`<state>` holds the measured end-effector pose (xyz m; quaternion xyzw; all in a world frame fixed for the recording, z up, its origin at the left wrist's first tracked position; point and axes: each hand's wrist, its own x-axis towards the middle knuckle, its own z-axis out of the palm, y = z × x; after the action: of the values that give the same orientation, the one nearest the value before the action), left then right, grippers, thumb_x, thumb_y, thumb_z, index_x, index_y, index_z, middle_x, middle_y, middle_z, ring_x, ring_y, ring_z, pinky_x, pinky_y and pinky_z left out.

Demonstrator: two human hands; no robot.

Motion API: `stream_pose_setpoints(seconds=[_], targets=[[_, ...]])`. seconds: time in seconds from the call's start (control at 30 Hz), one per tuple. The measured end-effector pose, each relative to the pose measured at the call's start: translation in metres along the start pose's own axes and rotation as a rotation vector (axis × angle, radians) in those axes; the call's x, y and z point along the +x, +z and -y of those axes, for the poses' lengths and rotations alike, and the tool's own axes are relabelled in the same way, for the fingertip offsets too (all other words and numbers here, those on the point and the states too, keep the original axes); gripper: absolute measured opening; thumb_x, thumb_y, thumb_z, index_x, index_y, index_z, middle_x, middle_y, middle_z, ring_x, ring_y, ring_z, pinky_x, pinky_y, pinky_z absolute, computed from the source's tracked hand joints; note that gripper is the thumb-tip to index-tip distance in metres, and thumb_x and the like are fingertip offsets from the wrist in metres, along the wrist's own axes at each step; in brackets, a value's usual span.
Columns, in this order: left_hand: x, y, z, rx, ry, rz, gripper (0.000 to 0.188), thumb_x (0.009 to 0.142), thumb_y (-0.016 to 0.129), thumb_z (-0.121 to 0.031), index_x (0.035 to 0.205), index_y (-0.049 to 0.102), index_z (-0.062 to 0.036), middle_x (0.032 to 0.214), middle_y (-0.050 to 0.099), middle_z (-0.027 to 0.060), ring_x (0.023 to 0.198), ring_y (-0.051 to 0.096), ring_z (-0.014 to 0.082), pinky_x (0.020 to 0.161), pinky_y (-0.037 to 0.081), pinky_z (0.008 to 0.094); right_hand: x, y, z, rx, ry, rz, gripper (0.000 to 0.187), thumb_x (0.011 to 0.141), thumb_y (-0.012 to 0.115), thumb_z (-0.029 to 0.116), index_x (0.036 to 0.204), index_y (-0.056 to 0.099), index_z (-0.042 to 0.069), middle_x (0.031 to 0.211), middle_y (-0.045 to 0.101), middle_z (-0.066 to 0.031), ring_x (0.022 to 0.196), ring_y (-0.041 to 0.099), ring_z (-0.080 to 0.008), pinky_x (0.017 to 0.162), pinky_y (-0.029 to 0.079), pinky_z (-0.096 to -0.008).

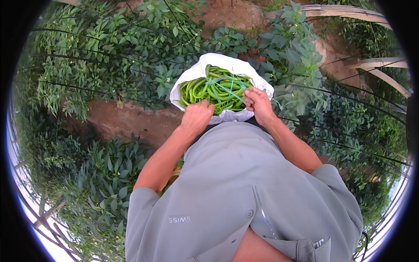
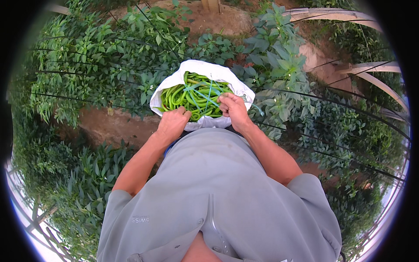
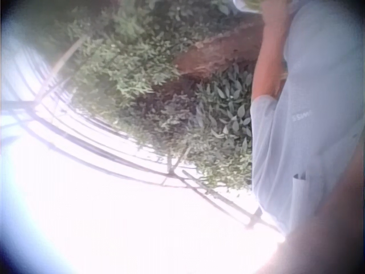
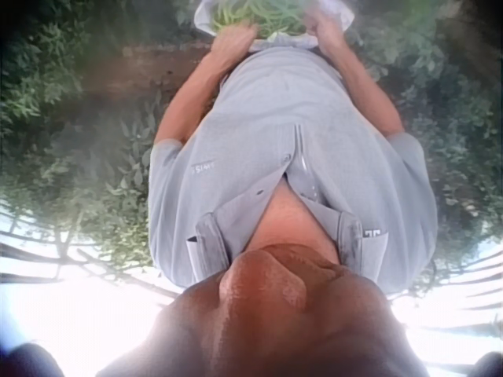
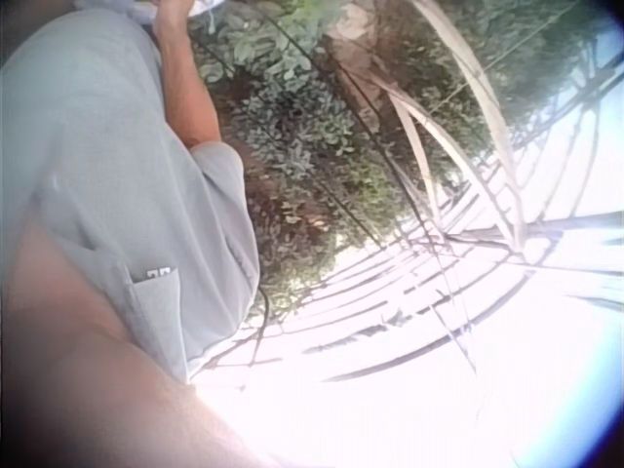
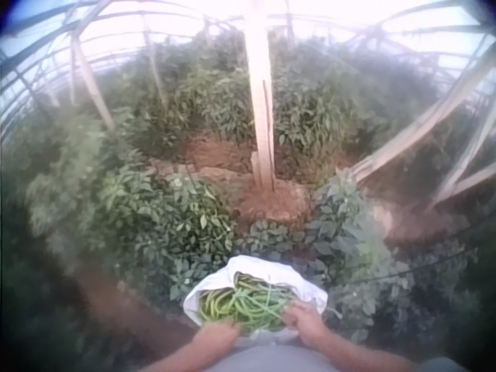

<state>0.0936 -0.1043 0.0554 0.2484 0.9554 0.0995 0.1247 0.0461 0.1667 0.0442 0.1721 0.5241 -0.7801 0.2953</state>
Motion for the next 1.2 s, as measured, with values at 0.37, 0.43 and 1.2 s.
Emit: stream_pose_setpoints(seconds=[0.37, 0.43, 1.2], targets=[[0.002, -0.028, 0.028, -0.285, -0.004, 0.115, 0.012, 0.098, 0.068, -0.013, 0.105, 0.073, -0.0047, 0.098, 0.076, 0.0165, 0.091, 0.075, 0.0406, 0.079, 0.060, 0.0542, 0.001, -0.002, -0.001, -0.009, 0.020, 0.004, 0.016, 0.107, 0.063, 0.018, 0.098, 0.066, 0.005, 0.072, 0.043, 0.0080, 0.063, 0.037, -0.0047, 0.056, 0.026, -0.0251], [-0.001, -0.032, 0.032, -0.281, 0.033, 0.152, 0.014, 0.098, 0.068, -0.014, 0.107, 0.074, -0.0051, 0.098, 0.076, 0.0162, 0.091, 0.074, 0.0407, 0.080, 0.059, 0.0544, 0.002, -0.003, 0.000, -0.027, 0.020, 0.014, 0.016, 0.108, 0.062, 0.018, 0.098, 0.064, 0.006, 0.072, 0.043, 0.0076, 0.063, 0.037, -0.0053, 0.057, 0.027, -0.0251], [-0.278, 0.124, 0.058, -0.531, -0.813, 0.340, 0.043, 0.094, 0.079, -0.021, 0.134, 0.071, -0.0064, 0.133, 0.072, 0.0243, 0.123, 0.067, 0.0456, 0.103, 0.055, 0.0492, -0.003, 0.003, 0.013, -0.096, 0.030, 0.041, 0.015, 0.106, 0.064, 0.017, 0.099, 0.066, 0.004, 0.072, 0.041, 0.0088, 0.063, 0.034, -0.0039, 0.056, 0.024, -0.0244]])
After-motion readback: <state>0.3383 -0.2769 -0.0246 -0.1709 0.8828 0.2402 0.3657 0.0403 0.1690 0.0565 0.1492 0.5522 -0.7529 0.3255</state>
